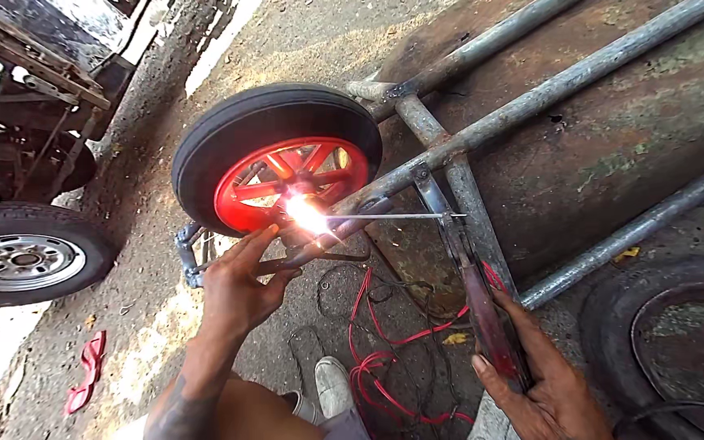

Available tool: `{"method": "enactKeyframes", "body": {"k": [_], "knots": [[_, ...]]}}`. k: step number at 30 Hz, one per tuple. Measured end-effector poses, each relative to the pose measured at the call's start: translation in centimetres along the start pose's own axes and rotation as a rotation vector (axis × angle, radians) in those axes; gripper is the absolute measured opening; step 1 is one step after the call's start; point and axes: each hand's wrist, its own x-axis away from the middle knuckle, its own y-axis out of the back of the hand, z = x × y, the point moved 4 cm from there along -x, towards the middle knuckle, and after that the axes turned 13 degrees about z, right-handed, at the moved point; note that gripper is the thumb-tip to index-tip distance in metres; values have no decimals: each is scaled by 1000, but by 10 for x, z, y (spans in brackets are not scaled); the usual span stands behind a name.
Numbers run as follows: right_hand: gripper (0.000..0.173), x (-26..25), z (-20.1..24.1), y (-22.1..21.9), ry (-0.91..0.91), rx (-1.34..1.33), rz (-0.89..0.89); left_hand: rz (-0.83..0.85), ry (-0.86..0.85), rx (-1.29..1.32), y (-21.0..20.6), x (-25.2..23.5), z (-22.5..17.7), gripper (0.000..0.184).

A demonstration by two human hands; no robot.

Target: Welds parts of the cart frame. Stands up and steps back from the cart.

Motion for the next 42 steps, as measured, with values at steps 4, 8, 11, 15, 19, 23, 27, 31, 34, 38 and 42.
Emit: {"method": "enactKeyframes", "body": {"k": [4,8,11,15,19,23,27,31,34,38,42], "knots": [[73,-1,-1,-1,6,-24,-7,13,26,28,-1,1,0,60],[73,-1,-4,-1,15,-50,-2,4,68,20,0,2,-1,52],[73,-1,-3,-1,6,-54,-15,6,49,11,1,2,-2,44],[74,0,1,1,-30,-75,-37,12,-8,-2,1,0,-1,63],[73,-1,0,2,-33,-77,-20,6,-4,-22,1,0,-2,65],[72,-1,0,1,-31,-90,-12,-16,-10,-36,2,0,-3,64],[73,-2,-1,1,-3,-74,-11,-33,25,-69,2,1,-4,64],[74,-2,-1,-1,1,-67,-1,-41,47,-49,2,1,-4,61],[74,-2,-2,-1,3,-86,0,-34,32,2,2,1,-6,57],[73,-2,-1,-1,-5,-94,5,-36,50,4,2,1,-5,57],[73,-2,-1,-1,-11,-96,6,-31,100,22,1,2,-4,55]]}}
